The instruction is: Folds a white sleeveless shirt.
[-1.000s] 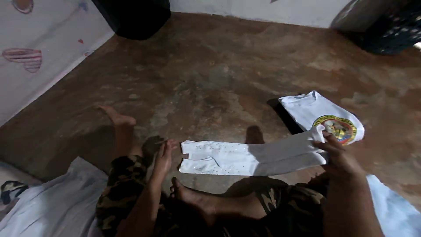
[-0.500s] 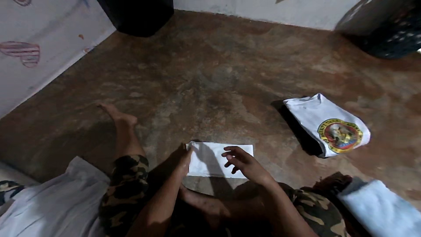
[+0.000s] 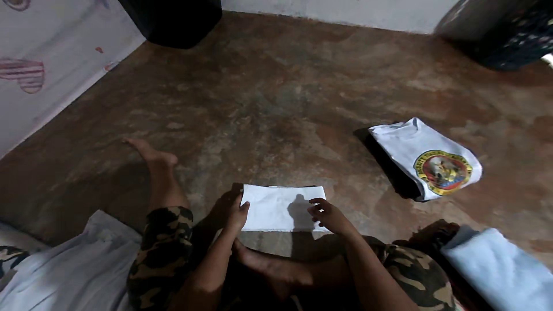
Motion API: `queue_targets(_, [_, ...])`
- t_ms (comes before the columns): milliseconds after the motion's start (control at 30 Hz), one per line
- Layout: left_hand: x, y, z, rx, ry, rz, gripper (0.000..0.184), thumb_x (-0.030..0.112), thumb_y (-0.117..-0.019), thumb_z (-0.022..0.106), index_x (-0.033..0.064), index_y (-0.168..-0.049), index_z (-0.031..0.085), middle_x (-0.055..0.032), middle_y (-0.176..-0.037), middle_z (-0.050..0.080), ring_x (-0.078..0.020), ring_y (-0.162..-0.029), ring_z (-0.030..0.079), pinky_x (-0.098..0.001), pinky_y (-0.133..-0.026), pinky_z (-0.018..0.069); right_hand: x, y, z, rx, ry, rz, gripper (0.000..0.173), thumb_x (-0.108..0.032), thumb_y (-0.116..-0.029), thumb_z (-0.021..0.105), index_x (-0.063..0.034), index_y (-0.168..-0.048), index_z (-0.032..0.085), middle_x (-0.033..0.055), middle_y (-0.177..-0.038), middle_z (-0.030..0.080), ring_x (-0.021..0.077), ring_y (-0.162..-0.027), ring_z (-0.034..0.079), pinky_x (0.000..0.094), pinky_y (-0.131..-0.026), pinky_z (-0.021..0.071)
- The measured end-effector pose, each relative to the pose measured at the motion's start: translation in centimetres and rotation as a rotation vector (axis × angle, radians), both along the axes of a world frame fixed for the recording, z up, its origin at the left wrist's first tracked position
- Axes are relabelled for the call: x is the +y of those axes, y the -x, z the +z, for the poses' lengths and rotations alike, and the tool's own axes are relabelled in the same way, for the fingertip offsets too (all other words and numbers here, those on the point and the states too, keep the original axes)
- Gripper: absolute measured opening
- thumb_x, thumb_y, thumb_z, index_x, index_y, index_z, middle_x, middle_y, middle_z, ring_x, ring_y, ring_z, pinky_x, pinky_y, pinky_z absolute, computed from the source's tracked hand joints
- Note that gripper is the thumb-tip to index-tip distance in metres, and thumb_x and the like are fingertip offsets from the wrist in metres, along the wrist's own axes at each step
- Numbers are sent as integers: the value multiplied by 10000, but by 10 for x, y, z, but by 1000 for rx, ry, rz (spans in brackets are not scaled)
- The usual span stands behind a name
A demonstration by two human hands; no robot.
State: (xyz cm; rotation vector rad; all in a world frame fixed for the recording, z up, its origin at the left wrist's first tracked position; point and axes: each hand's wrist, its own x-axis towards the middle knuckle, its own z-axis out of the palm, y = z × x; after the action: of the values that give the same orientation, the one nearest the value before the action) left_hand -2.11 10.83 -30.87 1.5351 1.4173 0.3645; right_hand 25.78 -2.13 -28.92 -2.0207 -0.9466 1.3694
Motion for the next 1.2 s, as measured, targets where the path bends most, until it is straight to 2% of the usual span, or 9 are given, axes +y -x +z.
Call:
queue_targets(167, [-3,-2,10,503,-247,-147,605,301,-1067,505,132,-1613,306,-204,-1430,566,-377,-1293,576,-536,-1072,471,0,3,-8,-242,-33,19,427,-222,-1023,621,-31,-1400,555,194,-1243,659,311,-1066,672,496,-943,537])
queue_targets(333, [-21,-30,5,383,-514,-379,531,315,-1072,479,112,-1561,431,-142,-1614,393,-354,-1504,341,-563,-1229,254,14,34,-19,-567,-297,40,387,-221,-1021,589,5,-1333,622,229,-1399,580,403,-1345,512,522,-1118,425])
queue_targets(433, [-28,-49,-29,344,-617,-591,577,355,-1088,417,125,-1612,339,-72,-1703,232,-271,-1585,156,-591,-1266,68,27,57,-59,-730,-536,150,509,-326,-1057,489,-13,-1454,546,197,-1542,486,409,-1451,422,572,-1174,357])
queue_targets(533, [-19,-44,-74,505,-654,-629,653,496,-1092,267,139,-1639,262,-45,-1718,186,-253,-1592,119,-596,-1260,66,26,58,-113,-925,-526,278,678,-534,-1081,262,-92,-1571,421,120,-1639,374,368,-1521,322,613,-1215,249])
queue_targets(667, [-16,-43,-75,593,-571,-632,704,541,-1086,215,133,-1657,171,-22,-1733,109,-230,-1599,48,-565,-1267,24,28,51,-118,-937,-452,321,687,-568,-1078,213,-152,-1596,391,67,-1661,344,335,-1541,287,599,-1229,219])
queue_targets(733, [-15,-42,-74,575,-579,-636,704,536,-1087,218,122,-1655,179,-32,-1732,115,-236,-1599,54,-571,-1265,34,28,45,-104,-738,-459,257,632,-504,-1085,290,-130,-1576,424,89,-1660,340,341,-1553,253,569,-1253,171])
queue_targets(833, [-14,-38,-71,546,-566,-649,695,520,-1094,210,114,-1656,164,-42,-1733,101,-242,-1599,39,-577,-1263,22,22,35,-83,-640,-505,-151,485,-264,-989,603,-26,-1411,590,220,-1529,484,416,-1442,422,551,-1190,352])
queue_targets(933, [-15,-36,-65,535,-497,-648,695,511,-1096,218,111,-1658,135,-39,-1737,64,-237,-1600,8,-575,-1262,1,12,20,-56,-556,-155,-395,676,-278,-909,765,5,-1458,490,252,-1408,556,427,-1284,554,577,-1057,467])
queue_targets(1200, [-14,-26,-39,507,-308,-638,697,496,-1098,284,129,-1662,103,-14,-1739,25,-224,-1599,-20,-582,-1258,-4,22,1,-44,-164,114,-234,513,-158,-824,844,12,-1262,639,242,-1174,672,374,-1089,650,574,-951,515])
